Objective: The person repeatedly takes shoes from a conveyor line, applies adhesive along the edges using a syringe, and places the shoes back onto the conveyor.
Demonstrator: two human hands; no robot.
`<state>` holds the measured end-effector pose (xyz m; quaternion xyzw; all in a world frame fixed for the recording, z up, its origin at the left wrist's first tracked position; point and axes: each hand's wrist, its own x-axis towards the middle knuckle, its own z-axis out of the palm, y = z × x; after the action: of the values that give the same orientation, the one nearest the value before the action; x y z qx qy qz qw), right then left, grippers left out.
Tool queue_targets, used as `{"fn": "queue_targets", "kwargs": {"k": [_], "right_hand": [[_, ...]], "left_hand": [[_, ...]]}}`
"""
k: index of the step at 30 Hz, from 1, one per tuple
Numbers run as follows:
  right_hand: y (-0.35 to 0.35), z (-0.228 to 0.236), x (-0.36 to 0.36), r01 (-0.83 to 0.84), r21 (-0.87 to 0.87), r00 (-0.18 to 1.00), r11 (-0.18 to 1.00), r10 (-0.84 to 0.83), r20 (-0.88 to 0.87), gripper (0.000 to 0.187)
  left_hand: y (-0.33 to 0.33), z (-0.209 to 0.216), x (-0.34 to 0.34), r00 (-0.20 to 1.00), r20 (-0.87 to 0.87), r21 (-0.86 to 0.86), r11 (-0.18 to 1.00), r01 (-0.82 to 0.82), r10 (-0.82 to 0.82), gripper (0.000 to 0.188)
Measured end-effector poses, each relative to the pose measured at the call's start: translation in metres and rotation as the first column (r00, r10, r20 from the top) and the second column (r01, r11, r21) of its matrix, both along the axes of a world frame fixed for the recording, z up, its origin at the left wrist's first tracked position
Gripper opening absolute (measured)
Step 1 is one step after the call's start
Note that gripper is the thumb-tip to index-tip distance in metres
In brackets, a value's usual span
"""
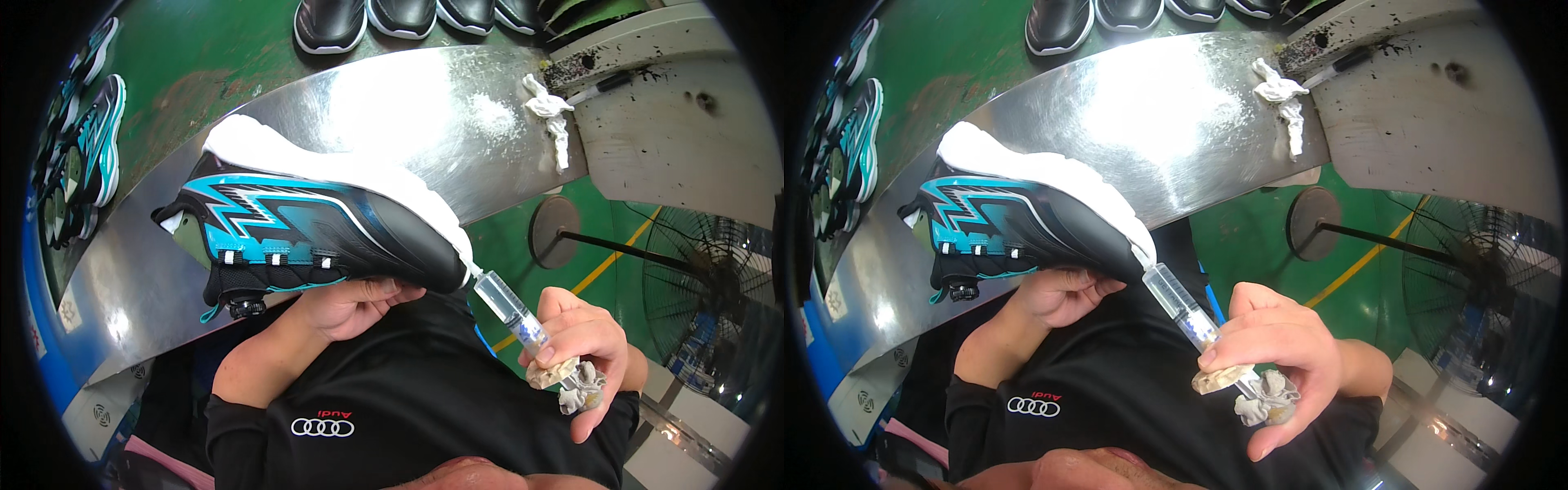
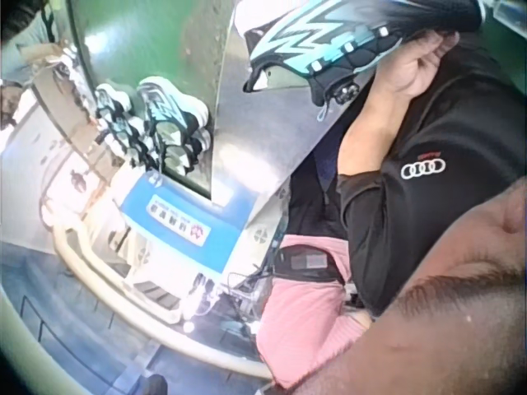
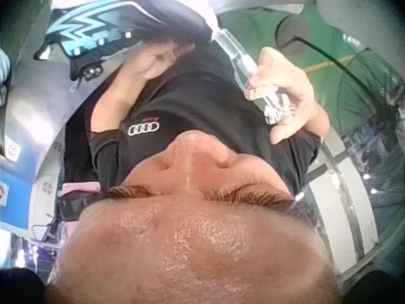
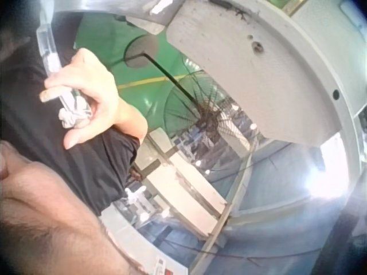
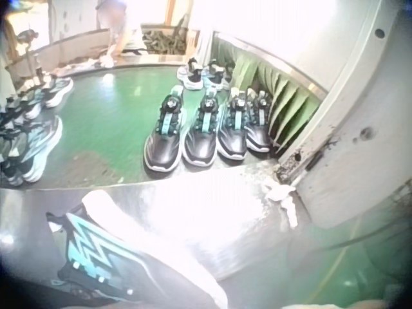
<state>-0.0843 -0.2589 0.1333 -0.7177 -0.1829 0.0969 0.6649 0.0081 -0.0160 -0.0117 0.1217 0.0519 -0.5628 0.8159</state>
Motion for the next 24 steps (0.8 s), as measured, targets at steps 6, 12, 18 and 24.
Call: {"fn": "queue_targets", "kwargs": {"k": [6,12,18,24], "right_hand": [[-0.005,-0.001,-0.005,0.052,-0.058,0.996,0.997,-0.047,0.073,0.074],[-0.001,-0.002,-0.007,0.119,-0.117,0.984,0.986,-0.101,0.149,0.073],[0.009,-0.006,-0.005,0.154,-0.194,0.959,0.969,-0.1,0.264,0.068],[0.02,-0.014,-0.002,0.207,-0.31,0.912,0.928,-0.068,0.406,0.06]], "left_hand": [[-0.015,-0.006,0.007,0.998,0.012,-0.115,0.992,-0.059,0.061,0.026],[-0.024,-0.003,0.016,0.997,0.038,-0.138,0.988,-0.066,0.072,0.026],[-0.033,0.007,0.022,0.997,0.022,-0.131,0.989,-0.072,0.075,0.024],[-0.038,0.012,0.021,0.99,-0.021,-0.176,0.975,-0.139,0.138,0.024]]}}
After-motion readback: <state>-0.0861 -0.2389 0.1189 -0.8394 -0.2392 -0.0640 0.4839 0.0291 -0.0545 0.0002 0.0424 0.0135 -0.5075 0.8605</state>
